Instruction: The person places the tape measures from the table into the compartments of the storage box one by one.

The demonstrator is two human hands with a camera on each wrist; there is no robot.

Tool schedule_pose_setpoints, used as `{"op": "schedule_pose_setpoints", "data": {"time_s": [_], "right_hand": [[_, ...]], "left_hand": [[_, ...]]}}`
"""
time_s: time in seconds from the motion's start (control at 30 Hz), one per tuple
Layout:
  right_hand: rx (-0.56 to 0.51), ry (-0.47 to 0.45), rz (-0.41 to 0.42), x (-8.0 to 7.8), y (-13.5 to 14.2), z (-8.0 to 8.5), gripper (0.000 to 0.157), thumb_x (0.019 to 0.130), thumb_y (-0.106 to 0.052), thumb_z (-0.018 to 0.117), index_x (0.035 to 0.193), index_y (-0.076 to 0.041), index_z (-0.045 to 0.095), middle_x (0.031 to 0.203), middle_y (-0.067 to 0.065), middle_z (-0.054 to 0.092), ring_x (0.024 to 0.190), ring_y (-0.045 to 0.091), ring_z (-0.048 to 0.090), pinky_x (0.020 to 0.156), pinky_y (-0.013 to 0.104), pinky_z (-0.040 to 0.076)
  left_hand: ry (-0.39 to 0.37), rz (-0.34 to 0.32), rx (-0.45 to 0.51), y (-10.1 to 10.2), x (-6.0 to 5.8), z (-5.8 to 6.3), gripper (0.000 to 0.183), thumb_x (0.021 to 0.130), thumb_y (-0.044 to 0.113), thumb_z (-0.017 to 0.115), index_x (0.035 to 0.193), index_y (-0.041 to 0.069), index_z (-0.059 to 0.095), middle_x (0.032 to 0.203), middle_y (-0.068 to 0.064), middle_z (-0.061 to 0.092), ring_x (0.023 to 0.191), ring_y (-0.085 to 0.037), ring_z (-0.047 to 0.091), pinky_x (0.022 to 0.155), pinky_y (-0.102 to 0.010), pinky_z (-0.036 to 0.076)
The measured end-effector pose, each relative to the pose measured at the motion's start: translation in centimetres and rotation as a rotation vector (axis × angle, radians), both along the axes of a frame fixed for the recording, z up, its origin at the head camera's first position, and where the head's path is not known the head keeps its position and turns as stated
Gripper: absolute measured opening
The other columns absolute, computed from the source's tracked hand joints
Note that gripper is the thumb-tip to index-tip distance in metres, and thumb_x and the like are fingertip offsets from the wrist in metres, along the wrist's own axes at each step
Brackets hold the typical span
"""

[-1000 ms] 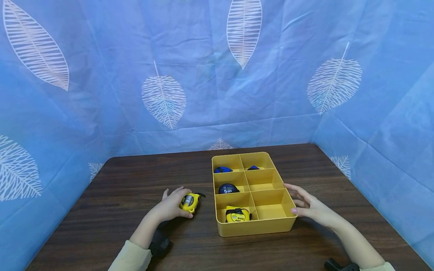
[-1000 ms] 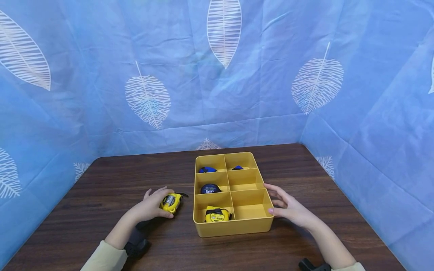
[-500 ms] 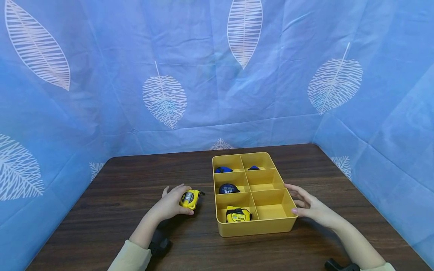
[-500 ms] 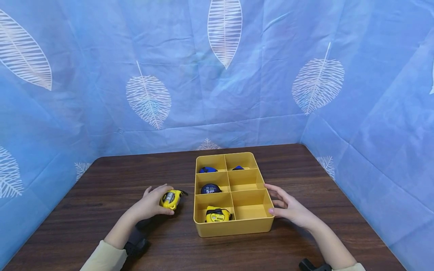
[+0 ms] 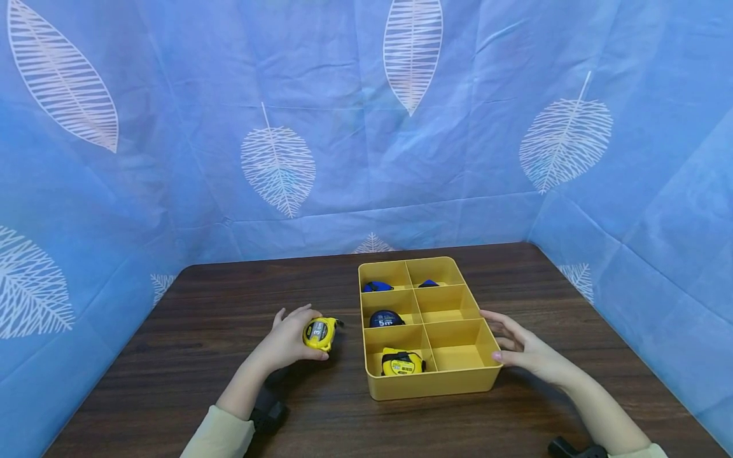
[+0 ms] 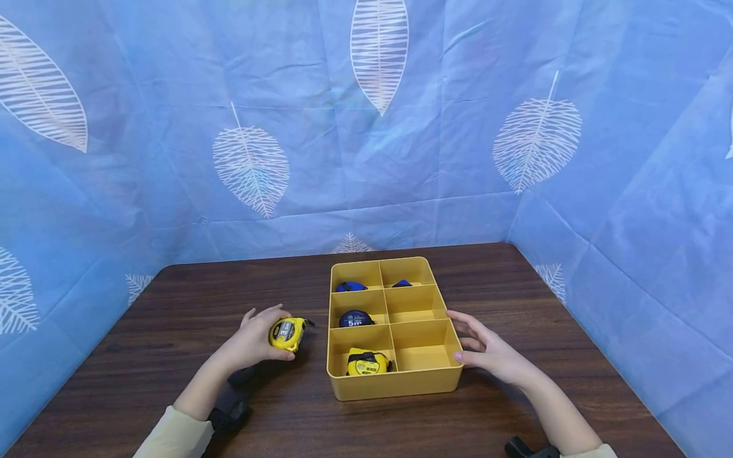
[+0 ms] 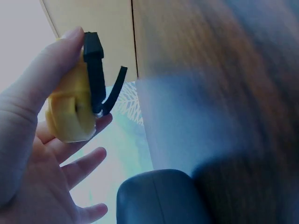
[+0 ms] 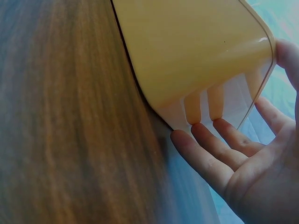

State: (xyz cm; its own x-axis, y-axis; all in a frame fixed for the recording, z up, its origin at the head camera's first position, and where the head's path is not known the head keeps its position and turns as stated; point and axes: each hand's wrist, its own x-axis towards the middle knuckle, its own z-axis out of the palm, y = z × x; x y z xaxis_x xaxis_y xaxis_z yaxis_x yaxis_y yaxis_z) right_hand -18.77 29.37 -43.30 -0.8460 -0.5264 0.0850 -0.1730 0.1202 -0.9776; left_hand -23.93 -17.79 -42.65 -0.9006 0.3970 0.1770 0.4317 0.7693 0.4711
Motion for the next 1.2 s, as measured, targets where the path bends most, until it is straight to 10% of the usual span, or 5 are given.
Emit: {"op": "schedule_pose_setpoints", "data": {"time_s": [1.2], "right_hand": [[-0.006, 0.007, 0.004, 0.0, 0.1, 0.0, 0.067, 0.096, -0.001, 0.05, 0.151, -0.003, 0.013, 0.14, 0.04, 0.021, 0.115, 0.028, 0.055, 0.082, 0.044, 0.053]], "left_hand": [[0.076, -0.03, 0.036, 0.5, 0.8, 2.2, 0.07, 0.058, 0.033, 0.092, 0.116, 0.008, 0.062, 0.125, -0.006, 0.059, 0.135, -0.029, 0.036, 0.105, -0.066, 0.007]]}}
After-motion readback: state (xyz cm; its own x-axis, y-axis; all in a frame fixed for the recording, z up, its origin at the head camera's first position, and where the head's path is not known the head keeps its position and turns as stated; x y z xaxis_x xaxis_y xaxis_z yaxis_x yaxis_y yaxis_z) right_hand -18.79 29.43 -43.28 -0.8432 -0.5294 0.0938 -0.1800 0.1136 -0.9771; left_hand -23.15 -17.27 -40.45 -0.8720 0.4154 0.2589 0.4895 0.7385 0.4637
